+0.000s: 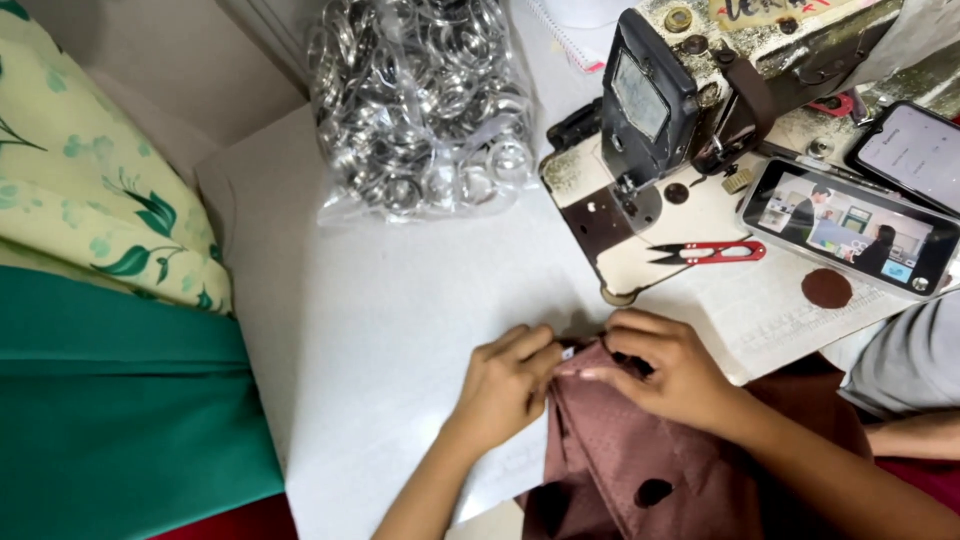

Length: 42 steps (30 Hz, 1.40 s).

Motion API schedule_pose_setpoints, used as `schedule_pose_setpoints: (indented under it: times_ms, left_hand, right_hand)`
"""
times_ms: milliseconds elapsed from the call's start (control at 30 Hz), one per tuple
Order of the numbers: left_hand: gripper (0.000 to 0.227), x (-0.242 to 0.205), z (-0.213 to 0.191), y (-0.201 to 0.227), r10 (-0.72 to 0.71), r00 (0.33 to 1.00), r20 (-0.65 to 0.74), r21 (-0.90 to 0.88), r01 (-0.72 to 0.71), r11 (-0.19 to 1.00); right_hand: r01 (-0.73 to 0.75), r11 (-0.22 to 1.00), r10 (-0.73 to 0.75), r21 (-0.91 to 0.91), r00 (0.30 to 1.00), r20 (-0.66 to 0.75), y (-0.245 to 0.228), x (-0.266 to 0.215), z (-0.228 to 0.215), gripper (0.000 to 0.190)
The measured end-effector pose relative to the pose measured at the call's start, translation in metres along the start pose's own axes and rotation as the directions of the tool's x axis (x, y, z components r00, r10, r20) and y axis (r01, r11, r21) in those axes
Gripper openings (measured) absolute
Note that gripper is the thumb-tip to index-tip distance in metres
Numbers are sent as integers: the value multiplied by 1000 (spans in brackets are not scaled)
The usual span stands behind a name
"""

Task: The person is attaching grommets to a curtain by cutting holes in the fabric with scissors and snapping the grommet rings together.

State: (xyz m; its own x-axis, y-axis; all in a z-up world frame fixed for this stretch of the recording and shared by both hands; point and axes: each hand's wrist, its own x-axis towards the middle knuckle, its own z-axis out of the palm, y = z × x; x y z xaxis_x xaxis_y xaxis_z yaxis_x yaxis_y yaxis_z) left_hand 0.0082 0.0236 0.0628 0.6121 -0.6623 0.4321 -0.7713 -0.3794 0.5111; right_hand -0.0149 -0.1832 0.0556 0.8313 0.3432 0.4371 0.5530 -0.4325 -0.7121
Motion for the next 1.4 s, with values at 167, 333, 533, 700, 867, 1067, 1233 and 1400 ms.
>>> schedule_pose_setpoints:
  times_ms: [167,333,533,700,867,1067,1233,1400]
  left_hand:
    - [6,6,2,9,135,988,-78,190,-118,975]
    - [13,5,14,14,182,973,-139,361,-121,925]
    - [25,6,19,19,174,959,-226,494,-41,869]
    - [17,-11,44,-22,143,940,-310,332,-33,943]
    - [11,8,7,-17,-325,852,-411,-324,196,925]
    - [12,-8,18,-30,-675,701,-229,-846,200,494]
    - [22,-7,7,-21,-724,616,-311,-854,153,497]
    - [23,10,-15,20,-656,754,-25,-853,327,408]
  right_hand:
    - [-39,998,43,-46,996,83,13,-1,2,19]
    - [3,995,4,-98,998,66,20,-4,11,11]
    - [13,971,24,-237,988,152,21,-4,13,22]
    - [53,964,-52,-260,999,11,40,-4,23,14]
    - [-209,975,209,-76,978,-12,26,12,14,24]
    - [-345,831,394,436,919,-23,-10,50,9,22]
    - [-312,793,386,524,922,-35,-15,81,13,19]
    - [-233,777,378,585,916,-138,6,123,25,14]
